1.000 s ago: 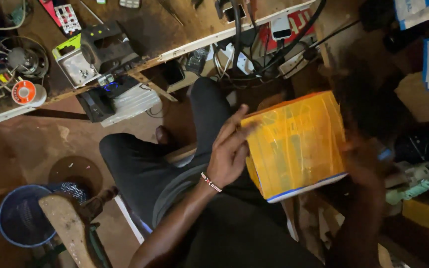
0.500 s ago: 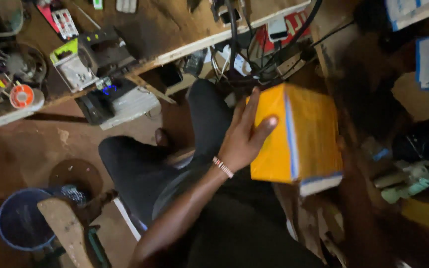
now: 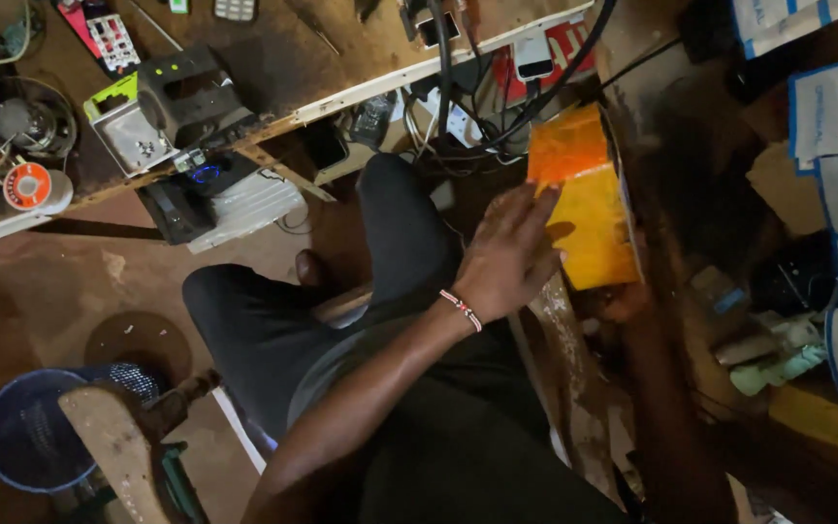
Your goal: The person opens a cardboard box and removes a small electronic component. They then use a soldering iron and solder wire to apply solder to the component's terminals. Finally, they place the component into a metal tray and use tweezers to adjust its position.
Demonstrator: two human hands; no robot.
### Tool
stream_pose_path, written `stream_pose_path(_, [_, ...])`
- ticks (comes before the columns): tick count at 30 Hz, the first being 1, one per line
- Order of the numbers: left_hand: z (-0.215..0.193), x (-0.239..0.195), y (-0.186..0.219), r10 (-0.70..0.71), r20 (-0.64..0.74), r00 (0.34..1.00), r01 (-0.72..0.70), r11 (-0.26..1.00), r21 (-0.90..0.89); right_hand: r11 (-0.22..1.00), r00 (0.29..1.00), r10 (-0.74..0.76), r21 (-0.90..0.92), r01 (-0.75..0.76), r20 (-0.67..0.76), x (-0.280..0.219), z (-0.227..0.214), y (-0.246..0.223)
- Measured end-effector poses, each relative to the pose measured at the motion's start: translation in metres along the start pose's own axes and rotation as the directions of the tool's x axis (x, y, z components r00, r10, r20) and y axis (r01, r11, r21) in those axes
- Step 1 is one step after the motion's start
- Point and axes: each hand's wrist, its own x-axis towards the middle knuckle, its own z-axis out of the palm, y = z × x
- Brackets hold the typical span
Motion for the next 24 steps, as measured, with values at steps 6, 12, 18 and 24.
stream_pose_path(6, [0.031,-0.024,-0.023,0.275,0.028,0.961,-0.27,0.911,0.31,0.96,0.998,0.063,0.274,-0.058,-0.011,-0.015,0.006,0.0])
stream_pose_path(12, [0.034,-0.023,-0.024,0.285,0.079,0.955,-0.294,0.881,0.37,0.919,0.97,-0.186,0.322,0.228,-0.155,0.045,-0.029,-0.008])
stream_pose_path(18, [0.043,-0.024,-0.031,0.323,0.063,0.944,-0.321,0.861,0.394,0.911,0.933,-0.338,-0.291,0.292,-0.123,0.183,-0.111,-0.005])
stream_pose_path(24, [0.04,-0.024,-0.031,0.268,0.112,0.957,-0.29,0.859,0.422,0.449,0.898,-0.438,-0.854,0.262,0.045,0.294,-0.213,0.009])
